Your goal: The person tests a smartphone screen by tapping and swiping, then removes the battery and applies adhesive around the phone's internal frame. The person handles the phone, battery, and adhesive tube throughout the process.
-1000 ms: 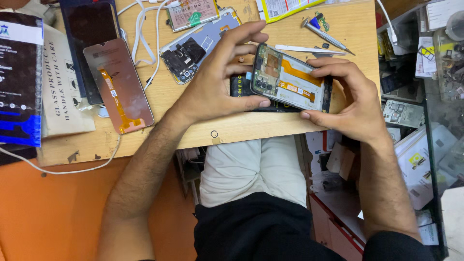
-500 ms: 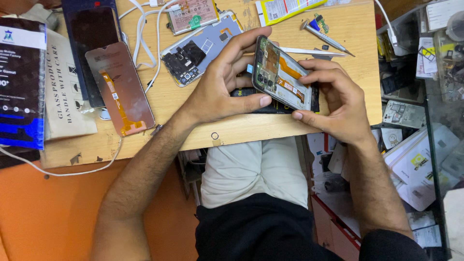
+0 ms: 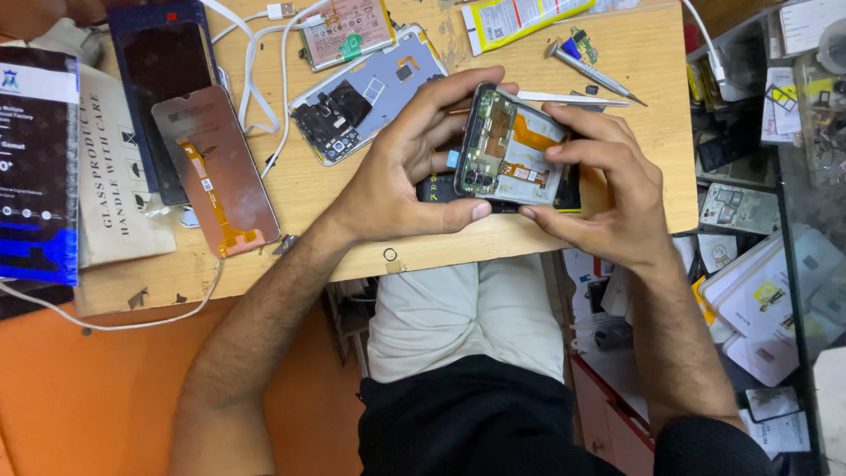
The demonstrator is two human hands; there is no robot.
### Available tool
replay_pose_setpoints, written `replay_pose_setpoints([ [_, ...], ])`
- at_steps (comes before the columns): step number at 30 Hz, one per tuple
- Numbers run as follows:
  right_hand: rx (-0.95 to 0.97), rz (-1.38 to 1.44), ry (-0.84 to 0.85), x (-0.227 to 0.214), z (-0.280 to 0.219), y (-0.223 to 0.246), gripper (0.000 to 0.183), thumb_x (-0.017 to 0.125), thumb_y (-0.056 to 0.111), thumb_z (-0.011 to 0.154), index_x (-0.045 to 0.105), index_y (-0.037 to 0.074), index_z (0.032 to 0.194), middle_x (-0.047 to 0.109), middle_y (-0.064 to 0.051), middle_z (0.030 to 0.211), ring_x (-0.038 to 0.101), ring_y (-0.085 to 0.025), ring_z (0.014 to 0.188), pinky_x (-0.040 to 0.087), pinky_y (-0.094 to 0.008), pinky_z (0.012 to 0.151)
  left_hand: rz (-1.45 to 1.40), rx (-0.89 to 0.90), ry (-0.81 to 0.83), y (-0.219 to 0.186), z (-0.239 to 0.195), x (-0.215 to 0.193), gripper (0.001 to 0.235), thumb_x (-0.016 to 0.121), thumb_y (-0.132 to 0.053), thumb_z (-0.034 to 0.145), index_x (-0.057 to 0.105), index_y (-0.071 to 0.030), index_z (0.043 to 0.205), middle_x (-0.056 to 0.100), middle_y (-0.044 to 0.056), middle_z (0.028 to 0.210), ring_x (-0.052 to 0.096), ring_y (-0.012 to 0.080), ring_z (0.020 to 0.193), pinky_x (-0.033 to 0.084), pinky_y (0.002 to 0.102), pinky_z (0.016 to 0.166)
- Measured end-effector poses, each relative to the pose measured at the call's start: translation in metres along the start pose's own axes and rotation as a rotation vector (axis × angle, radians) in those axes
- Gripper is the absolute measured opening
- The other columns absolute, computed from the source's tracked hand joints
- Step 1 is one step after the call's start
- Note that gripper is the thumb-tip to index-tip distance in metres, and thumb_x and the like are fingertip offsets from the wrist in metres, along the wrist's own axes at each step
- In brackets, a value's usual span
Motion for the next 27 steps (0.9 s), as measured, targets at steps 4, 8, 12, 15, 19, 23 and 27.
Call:
replay_pose_setpoints([
  [4,-0.039,-0.017,0.008,0.004,0.002,-0.001,0.056,0.096,0.016,0.079,0.062,0.008,0.123,0.057,-0.020,0.150,0.058,-0.031,0.137,0.050,-0.041,0.116,-0.016,-0.023,0.015,0.002,-0.001,0.000,0.089,0.088,0.001,0.097,0.029,-0.010,0.162,0.035,0.009,0.166,0.041,0.0216,0.150,0.051,0.039,0.122],
  [8,-0.012,0.017,0.047,0.006,0.006,0.001,0.053,0.093,0.017,0.076,0.067,0.005,0.121,0.055,-0.020,0.149,0.055,-0.033,0.141,0.047,-0.045,0.119,-0.038,-0.030,0.022,0.002,0.001,0.001,0.088,0.089,0.005,0.095,0.031,-0.010,0.160,0.035,0.007,0.165,0.046,0.0217,0.146,0.053,0.039,0.118],
  [12,0.043,0.013,0.016,0.005,0.007,0.004,0.037,0.090,0.013,0.082,0.072,0.005,0.113,0.056,-0.018,0.148,0.057,-0.030,0.137,0.049,-0.039,0.115,-0.025,-0.031,0.013,0.001,0.001,0.000,0.087,0.089,0.006,0.095,0.033,-0.010,0.159,0.037,0.006,0.162,0.047,0.0210,0.145,0.054,0.038,0.118],
  [15,0.055,0.047,0.021,0.006,0.007,0.001,0.029,0.089,0.010,0.087,0.073,0.005,0.110,0.058,-0.017,0.143,0.059,-0.027,0.134,0.052,-0.037,0.115,-0.020,-0.043,0.005,0.001,0.001,-0.001,0.086,0.089,0.005,0.094,0.033,-0.010,0.157,0.038,0.007,0.161,0.047,0.0209,0.144,0.055,0.038,0.117],
  [19,0.084,0.079,-0.024,0.001,0.001,-0.011,0.023,0.083,0.005,0.091,0.070,0.003,0.110,0.061,-0.017,0.137,0.061,-0.024,0.130,0.054,-0.035,0.111,-0.001,-0.033,-0.001,0.000,0.001,-0.003,0.085,0.090,0.003,0.094,0.032,-0.010,0.155,0.040,0.009,0.159,0.047,0.0213,0.145,0.054,0.039,0.118],
  [23,0.130,0.100,-0.033,-0.003,-0.006,-0.020,0.020,0.079,0.005,0.094,0.064,0.002,0.106,0.064,-0.015,0.136,0.065,-0.022,0.128,0.054,-0.034,0.113,0.002,-0.030,-0.011,0.002,0.000,-0.005,0.084,0.090,0.001,0.094,0.031,-0.010,0.154,0.041,0.011,0.157,0.046,0.0216,0.145,0.055,0.039,0.117],
  [27,0.061,0.070,0.026,0.003,-0.008,-0.016,0.032,0.083,0.009,0.085,0.063,0.002,0.108,0.061,-0.021,0.140,0.061,-0.031,0.133,0.053,-0.039,0.115,0.030,-0.024,-0.025,0.004,0.000,-0.008,0.084,0.090,-0.002,0.094,0.032,-0.010,0.153,0.043,0.011,0.155,0.047,0.0214,0.144,0.056,0.038,0.116],
])
Point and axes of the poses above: each hand's wrist, its own z-axis towards the middle knuckle, its own x-axis out of the palm, y = z × x, the point moved 6 cm from there along z, towards the middle knuckle
